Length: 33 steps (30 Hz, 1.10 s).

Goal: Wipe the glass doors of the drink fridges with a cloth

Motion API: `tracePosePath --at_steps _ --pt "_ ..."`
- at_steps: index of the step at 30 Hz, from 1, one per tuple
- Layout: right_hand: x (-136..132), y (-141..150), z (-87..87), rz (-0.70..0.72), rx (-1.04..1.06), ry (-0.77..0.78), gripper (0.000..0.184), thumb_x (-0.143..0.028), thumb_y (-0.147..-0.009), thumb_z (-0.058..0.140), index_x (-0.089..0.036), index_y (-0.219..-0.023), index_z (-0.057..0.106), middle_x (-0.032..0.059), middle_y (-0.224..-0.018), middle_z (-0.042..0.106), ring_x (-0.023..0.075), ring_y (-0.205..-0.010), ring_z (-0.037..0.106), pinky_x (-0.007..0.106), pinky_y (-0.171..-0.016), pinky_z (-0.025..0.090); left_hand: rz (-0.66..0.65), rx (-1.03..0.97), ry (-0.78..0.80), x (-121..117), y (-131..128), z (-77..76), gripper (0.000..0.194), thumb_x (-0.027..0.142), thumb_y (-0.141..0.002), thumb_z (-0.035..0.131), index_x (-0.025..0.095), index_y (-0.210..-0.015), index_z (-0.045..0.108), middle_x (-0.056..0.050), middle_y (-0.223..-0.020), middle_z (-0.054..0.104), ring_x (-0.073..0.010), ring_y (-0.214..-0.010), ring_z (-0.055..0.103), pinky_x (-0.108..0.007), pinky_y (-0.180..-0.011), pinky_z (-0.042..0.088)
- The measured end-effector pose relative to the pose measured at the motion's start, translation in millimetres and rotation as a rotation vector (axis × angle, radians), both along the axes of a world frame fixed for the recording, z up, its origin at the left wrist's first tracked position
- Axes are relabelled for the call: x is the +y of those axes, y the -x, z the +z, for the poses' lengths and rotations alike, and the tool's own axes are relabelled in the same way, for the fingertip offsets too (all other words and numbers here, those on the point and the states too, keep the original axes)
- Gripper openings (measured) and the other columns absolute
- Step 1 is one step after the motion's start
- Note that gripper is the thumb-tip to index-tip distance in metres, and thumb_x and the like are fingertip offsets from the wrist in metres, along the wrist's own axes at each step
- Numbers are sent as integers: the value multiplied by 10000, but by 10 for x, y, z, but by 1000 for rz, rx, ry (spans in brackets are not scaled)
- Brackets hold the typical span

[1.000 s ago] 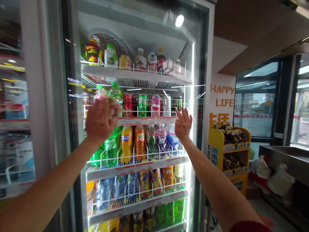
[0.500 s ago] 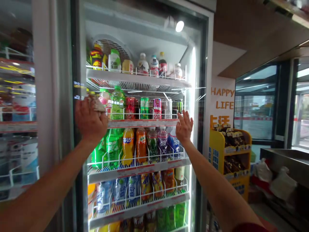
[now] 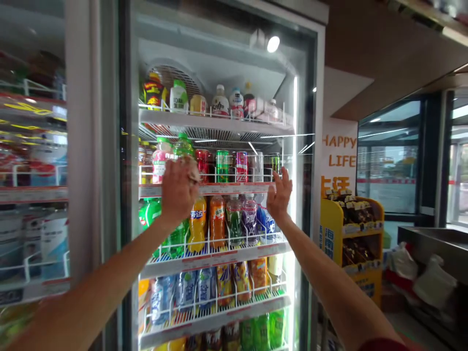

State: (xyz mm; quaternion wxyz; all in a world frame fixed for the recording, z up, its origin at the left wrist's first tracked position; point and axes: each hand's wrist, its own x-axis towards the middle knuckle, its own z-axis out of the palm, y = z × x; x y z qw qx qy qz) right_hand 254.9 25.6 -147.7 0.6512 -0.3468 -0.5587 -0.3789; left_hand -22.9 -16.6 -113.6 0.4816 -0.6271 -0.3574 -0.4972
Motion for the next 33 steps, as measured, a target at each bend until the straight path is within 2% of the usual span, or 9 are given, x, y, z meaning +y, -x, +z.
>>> tracePosePath --at_steps 4,7,10,14,19,22,27,31,33 --pt "-376 831 64 179 -321 31 446 -191 -884 254 -158 -1308 389 41 -1431 349 111 -1357 235 320 -1110 279 -192 151 132 -5 -419 -64 559 228 -847 416 131 -1368 239 -141 -1473 193 -251 -1376 123 -455 -1110 282" --pt "-411 1366 28 150 -362 141 440 -267 -900 310 -155 -1324 353 49 -1448 316 131 -1374 182 318 -1125 255 -237 245 211 -115 -58 -151 700 299 -824 485 182 -1410 122 -123 -1493 125 -258 -1367 168 -443 -1100 295" --pt "-317 1572 -7 59 -340 159 503 -390 -861 434 -222 -1327 350 46 -1476 255 214 -1391 113 435 -1125 226 -46 259 146 -159 509 -272 713 320 -828 490 309 -1415 85 -57 -1489 178 -275 -1358 192 -510 -1091 254" --pt "-126 991 92 -19 -363 98 440 -335 -863 454 -319 -1298 392 9 -1466 276 229 -1386 133 505 -1103 212 107 278 94 -119 728 -382 705 334 -836 479 320 -1419 84 -57 -1473 226 -275 -1351 206 -501 -1080 253" --pt "134 -44 313 -4 136 45 395 -193 -865 353 -244 -1237 478 86 -1431 323 269 -1342 246 574 -1033 270 166 235 59 -125 575 -391 721 333 -837 484 289 -1426 70 -72 -1459 258 -259 -1350 216 -482 -1085 243" --pt "76 213 228 43 230 -33 411 -223 -868 345 -225 -1269 434 99 -1431 319 266 -1343 235 572 -1038 276 160 234 71 -137 598 -387 726 345 -835 488 312 -1423 62 -52 -1460 256 -255 -1346 229 -475 -1085 246" --pt "-9 485 10 -31 -290 93 334 -287 -840 467 -302 -1172 502 -3 -1451 295 233 -1368 199 482 -1075 286 135 248 79 -134 642 -389 707 334 -835 486 313 -1422 92 -46 -1464 244 -267 -1342 234 -470 -1086 244" --pt "157 -102 121 -101 231 48 387 -221 -874 333 -174 -1242 440 139 -1418 323 314 -1344 229 629 -1015 255 151 223 78 -134 602 -404 703 336 -834 488 297 -1422 104 -58 -1461 251 -256 -1351 213 -473 -1090 233" --pt "156 -53 127 -64 341 25 435 -223 -879 305 -125 -1297 380 175 -1431 285 322 -1356 187 630 -1027 238 168 222 68 -132 591 -411 707 337 -833 490 292 -1422 102 -62 -1459 255 -250 -1354 205 -473 -1087 240"
